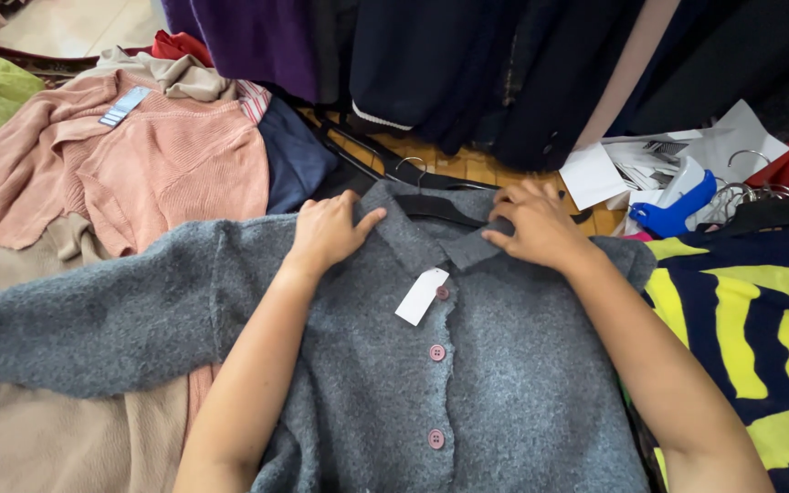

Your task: The person buttons a grey cardigan, places it on a hanger, and then folds it on the floor. The person handles the cardigan and a hanger while surrounded by other clothes.

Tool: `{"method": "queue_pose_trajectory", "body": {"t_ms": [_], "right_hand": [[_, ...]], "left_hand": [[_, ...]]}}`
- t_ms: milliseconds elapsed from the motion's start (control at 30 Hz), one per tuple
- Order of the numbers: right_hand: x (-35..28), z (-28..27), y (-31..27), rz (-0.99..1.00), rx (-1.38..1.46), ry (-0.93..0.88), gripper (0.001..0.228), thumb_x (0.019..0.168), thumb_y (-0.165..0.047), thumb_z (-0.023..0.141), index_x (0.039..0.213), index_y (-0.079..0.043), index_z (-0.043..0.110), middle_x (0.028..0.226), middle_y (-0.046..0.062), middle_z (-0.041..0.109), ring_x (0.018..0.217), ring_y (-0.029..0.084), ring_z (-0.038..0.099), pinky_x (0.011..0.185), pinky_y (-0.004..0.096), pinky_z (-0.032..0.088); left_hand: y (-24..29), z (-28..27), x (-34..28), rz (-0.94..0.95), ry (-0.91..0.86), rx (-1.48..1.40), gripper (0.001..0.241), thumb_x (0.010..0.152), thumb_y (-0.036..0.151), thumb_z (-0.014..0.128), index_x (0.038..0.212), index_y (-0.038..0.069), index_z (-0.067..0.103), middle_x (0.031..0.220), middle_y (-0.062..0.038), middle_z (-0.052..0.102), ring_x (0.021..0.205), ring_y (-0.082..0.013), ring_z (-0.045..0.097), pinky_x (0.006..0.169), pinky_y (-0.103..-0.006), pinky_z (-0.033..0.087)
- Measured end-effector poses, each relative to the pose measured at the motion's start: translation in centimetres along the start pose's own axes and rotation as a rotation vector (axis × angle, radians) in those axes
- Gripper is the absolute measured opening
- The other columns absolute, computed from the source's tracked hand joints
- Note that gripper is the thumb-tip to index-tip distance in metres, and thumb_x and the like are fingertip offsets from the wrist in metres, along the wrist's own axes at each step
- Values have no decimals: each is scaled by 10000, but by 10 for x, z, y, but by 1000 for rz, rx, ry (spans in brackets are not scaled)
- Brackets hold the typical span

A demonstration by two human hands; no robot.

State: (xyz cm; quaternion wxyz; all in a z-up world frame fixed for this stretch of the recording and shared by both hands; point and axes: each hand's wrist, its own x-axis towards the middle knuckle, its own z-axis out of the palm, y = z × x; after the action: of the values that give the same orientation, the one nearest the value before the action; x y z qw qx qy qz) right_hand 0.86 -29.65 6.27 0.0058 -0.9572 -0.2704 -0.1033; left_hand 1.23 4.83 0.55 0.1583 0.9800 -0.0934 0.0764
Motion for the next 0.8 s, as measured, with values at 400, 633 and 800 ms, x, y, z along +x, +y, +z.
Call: {"method": "queue_pose_trajectory", "body": {"t_ms": [400, 633, 800], "right_hand": [[18, 23, -13, -76, -112, 132, 412, 835, -474, 775, 1049, -122, 768, 1057, 81, 735, 1115, 253, 615, 959, 440, 396], [48, 50, -1, 10, -162, 182, 320, 915, -433, 701, 1064, -157, 767, 941, 45, 768, 1007, 218, 653, 914, 394, 416], [43, 62, 0, 40, -56, 129, 400, 860, -484, 757, 1077, -149, 768, 1119, 53, 716, 1115, 255, 600, 940, 431, 437]], "left_hand": [[-22, 2, 1, 222, 203, 45, 480, 879, 594, 682, 1061, 152, 643, 967, -38, 700, 989, -268, 717, 840, -402, 542], [-22, -1, 5, 182, 342, 9, 482, 941, 639, 606, 1113, 189, 621, 956, -10, 646, 957, -239, 709, 848, -389, 533], [-30, 22, 7, 126, 161, 154, 454, 963, 602, 564, 1132, 196, 676, 962, -8, 707, 965, -227, 713, 851, -387, 502]]}}
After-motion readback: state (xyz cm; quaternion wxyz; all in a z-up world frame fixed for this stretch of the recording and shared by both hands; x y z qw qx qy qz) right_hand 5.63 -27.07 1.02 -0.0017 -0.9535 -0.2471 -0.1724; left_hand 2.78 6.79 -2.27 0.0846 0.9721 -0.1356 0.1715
